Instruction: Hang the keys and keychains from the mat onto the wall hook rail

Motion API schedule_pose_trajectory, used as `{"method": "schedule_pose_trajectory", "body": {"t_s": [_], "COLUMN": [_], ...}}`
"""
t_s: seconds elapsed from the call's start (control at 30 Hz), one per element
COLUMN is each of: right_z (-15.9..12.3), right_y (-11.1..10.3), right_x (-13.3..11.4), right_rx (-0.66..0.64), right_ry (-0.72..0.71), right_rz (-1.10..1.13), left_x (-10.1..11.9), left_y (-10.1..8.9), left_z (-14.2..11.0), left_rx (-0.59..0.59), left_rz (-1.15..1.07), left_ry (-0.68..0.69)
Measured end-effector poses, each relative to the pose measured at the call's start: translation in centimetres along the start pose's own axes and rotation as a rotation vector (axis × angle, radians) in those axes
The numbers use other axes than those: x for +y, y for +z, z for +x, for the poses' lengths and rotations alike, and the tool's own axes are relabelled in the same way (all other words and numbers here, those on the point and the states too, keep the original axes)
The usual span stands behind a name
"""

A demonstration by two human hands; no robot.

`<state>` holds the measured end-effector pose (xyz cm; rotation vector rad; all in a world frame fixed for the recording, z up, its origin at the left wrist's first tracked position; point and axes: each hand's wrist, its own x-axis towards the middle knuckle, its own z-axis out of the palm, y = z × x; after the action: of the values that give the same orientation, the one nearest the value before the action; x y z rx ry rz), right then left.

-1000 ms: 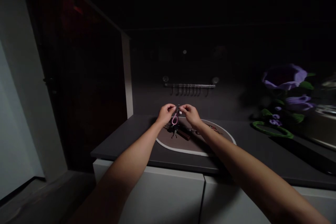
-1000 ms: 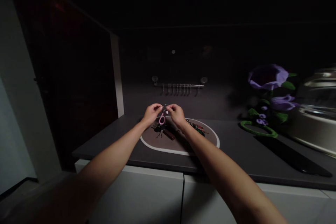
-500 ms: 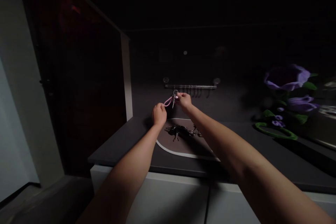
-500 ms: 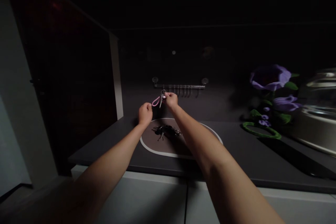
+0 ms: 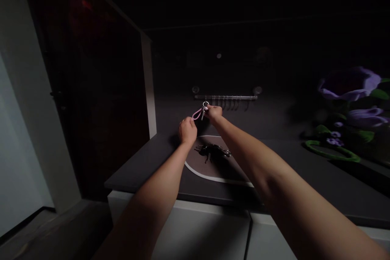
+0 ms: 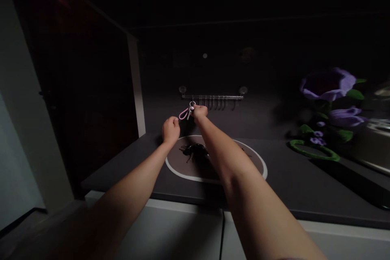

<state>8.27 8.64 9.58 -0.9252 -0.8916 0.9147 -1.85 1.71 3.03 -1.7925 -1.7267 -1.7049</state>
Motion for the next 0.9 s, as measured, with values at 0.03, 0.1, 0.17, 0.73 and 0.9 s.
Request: {"method": "schedule_pose_trajectory", "body": {"t_s": [0.03, 0.1, 0.17, 0.73, 0.9], "right_z": [0.0, 0.1, 0.2, -0.4, -0.8], "right_y": [0.0, 0.0, -0.1, -2.3, -2.9], "right_x": [0.1, 0.3, 0.6, 0.4, 0.0], "right_rx": [-0.002, -0.004, -0.012, -0.19, -0.196], "right_ry": [0.002, 0.002, 0.003, -0.043, -0.096], "right_rz": [-0.002, -0.012, -0.035, -0.221, -0.25], "left_x": [0.0, 0.0, 0.0, -0.5, -0.6], "left_y": [0.0, 0.0, 0.1, 0.6, 0.7], "left_z": [0.0, 0.0, 0.1, 0.2, 0.2], "left_rx": [-0.002, -0.003, -0.001, -0.025, -0.09], "left_rz": [0.002, 0.001, -0.003, -0.102, -0.196], "left_ry": [-0.002, -0.01, -0.019, -0.005, 0.015]}}
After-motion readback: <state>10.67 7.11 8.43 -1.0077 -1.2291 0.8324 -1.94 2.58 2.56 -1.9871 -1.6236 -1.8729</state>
